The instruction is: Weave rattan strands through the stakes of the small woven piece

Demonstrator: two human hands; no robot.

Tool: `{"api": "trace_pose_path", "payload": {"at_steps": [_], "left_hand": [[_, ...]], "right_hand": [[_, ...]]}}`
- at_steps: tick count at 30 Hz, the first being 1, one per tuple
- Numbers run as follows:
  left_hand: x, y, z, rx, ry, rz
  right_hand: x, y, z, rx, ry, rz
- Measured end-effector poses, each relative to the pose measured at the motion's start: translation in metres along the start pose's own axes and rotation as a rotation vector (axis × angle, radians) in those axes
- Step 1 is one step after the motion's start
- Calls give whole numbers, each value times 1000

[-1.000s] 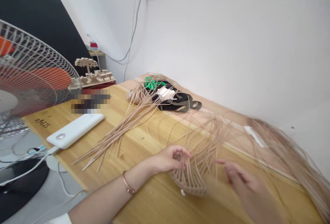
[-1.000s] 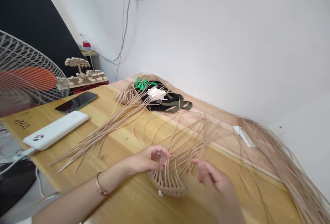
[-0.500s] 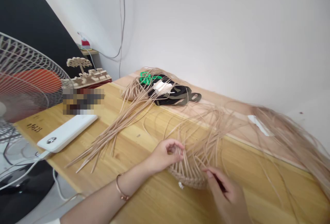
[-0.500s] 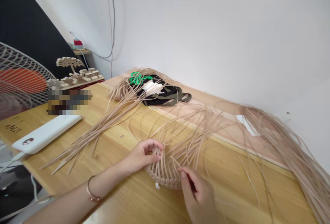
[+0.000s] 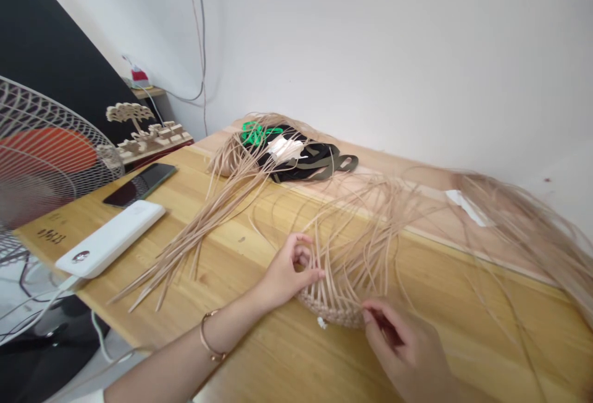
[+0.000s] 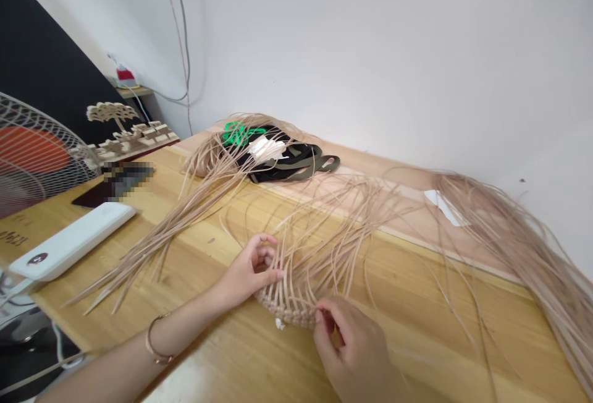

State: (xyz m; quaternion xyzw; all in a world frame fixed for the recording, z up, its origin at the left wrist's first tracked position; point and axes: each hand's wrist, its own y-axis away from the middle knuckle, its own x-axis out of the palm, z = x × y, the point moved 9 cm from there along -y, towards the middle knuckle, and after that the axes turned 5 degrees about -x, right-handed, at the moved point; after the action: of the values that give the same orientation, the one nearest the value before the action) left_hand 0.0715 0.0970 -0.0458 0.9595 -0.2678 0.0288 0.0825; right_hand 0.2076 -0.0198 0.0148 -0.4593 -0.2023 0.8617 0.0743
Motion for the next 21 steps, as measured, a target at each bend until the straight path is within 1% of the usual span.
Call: {"api": "trace_pose_path", "payload": {"at_steps": [4,6,9,11,15,21], "left_hand": [[-7,4,-7,64,-177,-99],[-8,7,-13,102,-272,-121],[-4,12,-28,218,-376,-121],[0,15,-34,271,-390,-90],[4,17,-38,300,-374,-58],[7,19,-39,335,-367,-38]], "right_hand": [[3,2,-1,21,-1,50],[5,3,-2,33,-4,56],[8,4,-1,27,-24,66],[11,4,0,23,-36,90],[16,2,1,28,-36,145],[16,4,-2,33,-28,128]]}}
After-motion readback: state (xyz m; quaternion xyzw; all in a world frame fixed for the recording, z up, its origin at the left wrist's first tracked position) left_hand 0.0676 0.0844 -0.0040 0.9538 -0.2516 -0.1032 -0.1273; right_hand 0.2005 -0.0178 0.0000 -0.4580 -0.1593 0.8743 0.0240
